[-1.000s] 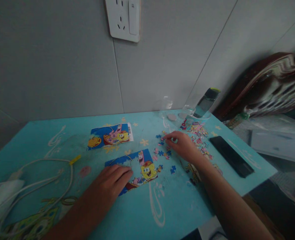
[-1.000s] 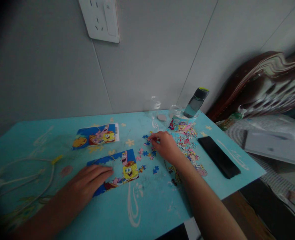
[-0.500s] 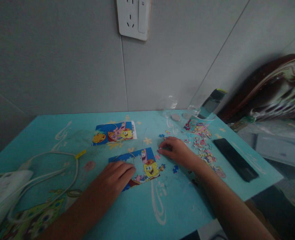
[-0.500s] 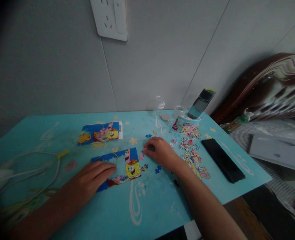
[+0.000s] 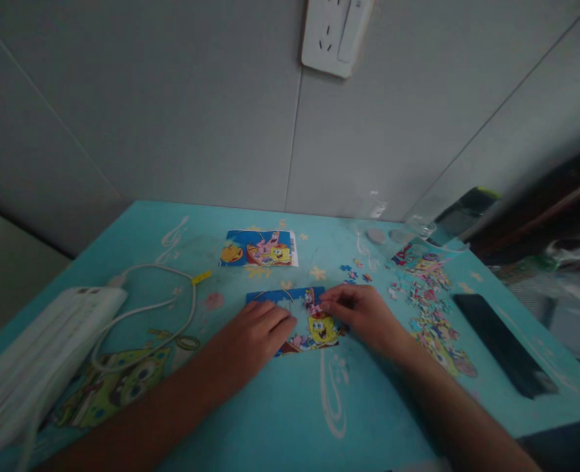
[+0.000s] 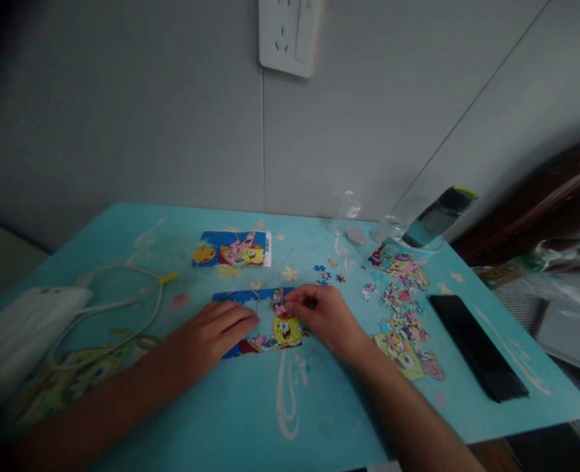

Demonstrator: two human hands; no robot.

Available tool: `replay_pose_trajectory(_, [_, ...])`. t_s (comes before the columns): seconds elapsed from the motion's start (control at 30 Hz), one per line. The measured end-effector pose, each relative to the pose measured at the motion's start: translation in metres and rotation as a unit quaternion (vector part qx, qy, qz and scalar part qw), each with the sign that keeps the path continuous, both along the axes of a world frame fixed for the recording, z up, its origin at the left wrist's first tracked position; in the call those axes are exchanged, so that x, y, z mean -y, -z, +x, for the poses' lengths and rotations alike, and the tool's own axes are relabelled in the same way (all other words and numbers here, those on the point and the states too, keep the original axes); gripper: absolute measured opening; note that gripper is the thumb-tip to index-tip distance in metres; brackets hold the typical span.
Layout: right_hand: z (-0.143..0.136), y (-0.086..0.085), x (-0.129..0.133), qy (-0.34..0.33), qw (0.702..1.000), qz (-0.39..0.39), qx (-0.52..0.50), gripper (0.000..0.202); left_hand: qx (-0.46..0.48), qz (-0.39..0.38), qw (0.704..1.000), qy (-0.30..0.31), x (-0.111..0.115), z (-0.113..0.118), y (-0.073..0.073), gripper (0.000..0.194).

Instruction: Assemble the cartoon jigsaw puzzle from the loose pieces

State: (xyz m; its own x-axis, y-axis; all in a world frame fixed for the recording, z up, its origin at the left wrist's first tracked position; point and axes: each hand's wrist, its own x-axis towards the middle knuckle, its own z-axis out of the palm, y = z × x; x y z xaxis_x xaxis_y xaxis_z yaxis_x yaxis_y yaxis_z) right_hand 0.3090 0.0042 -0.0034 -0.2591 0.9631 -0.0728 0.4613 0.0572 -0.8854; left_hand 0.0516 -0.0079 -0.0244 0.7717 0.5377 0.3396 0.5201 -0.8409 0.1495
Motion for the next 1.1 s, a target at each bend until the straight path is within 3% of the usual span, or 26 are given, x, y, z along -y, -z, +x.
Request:
replay_pose_trajectory(0.13, [-0.018,0.003,0.008,-0.017,0.994,0.071,0.081,0.011,-0.011,-0.009,1.000,-0.002,0.001,0.000,-0.002,0.026])
replay_pose_trajectory(0.33, [-0.009,0.001,0.002,-0.033,0.975,0.165,0.142,0.011,-0.024,0.003,1.000,-0.004,0.001,0.001,-0.001,0.026])
replay_pose_trajectory(0.5, [-0.004,-0.003,0.002,-0.037,0.972,0.174,0.152,0.013,-0.033,0.015,0.999,-0.009,0.001,0.002,-0.002,0.027])
replay_pose_trajectory(0.67, [-0.014,-0.009,0.007,-0.084,0.964,0.183,0.172,0.014,-0.052,0.026,0.998,-0.025,0.001,0.005,0.000,0.029])
replay_pose_trajectory(1.1, [-0.018,-0.002,0.008,-0.094,0.963,0.186,0.170,0.012,-0.052,0.018,0.998,-0.028,0.003,0.005,0.000,0.026])
